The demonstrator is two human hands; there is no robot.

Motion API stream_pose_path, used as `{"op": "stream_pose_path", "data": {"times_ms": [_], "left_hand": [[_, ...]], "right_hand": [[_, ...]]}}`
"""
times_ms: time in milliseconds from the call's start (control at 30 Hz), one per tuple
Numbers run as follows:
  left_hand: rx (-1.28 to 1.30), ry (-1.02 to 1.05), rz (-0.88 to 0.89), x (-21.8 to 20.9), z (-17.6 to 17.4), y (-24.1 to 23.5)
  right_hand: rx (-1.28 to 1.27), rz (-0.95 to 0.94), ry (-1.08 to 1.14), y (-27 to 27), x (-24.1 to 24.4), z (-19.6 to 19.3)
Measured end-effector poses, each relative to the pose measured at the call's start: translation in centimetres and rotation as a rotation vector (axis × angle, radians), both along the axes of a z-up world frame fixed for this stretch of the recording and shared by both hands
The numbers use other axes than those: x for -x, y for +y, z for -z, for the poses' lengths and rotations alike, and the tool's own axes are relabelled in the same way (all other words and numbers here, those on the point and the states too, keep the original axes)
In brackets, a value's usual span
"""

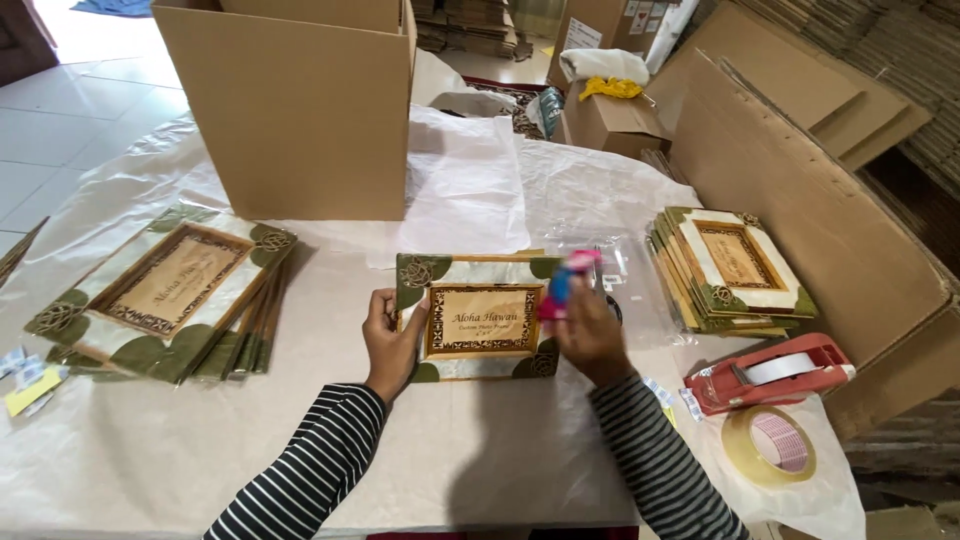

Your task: Applying colorful decorative stickers or tape to the back of picture frames at a manual workstation.

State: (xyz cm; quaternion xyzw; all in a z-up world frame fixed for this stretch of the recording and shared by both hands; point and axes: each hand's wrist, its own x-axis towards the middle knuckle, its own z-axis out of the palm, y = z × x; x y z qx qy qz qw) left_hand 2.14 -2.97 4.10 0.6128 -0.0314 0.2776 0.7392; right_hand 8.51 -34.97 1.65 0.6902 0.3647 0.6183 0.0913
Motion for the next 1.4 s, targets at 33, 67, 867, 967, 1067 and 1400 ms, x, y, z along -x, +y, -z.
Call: {"op": "stream_pose_path", "data": {"times_ms": [33,67,867,967,1067,1400], "left_hand": [[-0.001,-0.001,-0.004,0.0,-0.1,0.0],[0.001,-0.006,-0.001,0.1,-0.2,0.0],[-0.023,0.101,0.004,0.4,-1.6,-0.1],[-0.035,0.09,0.007,0.3,-1.7,-0.1],[-0.048,0.074,0.008,0.5,-1.5,0.1],[-0.07,0.027,-0.009,0.2,-0.7,0.3]], "right_hand": [[-0.001,-0.004,-0.001,2.0,-0.5,-0.6],[0.021,-0.085,0.037,3.9,-1.0,-1.2],[0.013,0.001,0.73,17.6,-5.1,-5.8],[-0.049,0.001,0.799,17.2,-4.8,-6.4],[-0.093,0.028,0.875,16.4,-4.1,-7.5],[-0.125,0.077,0.802,15.0,-3.1,-9.7]]}}
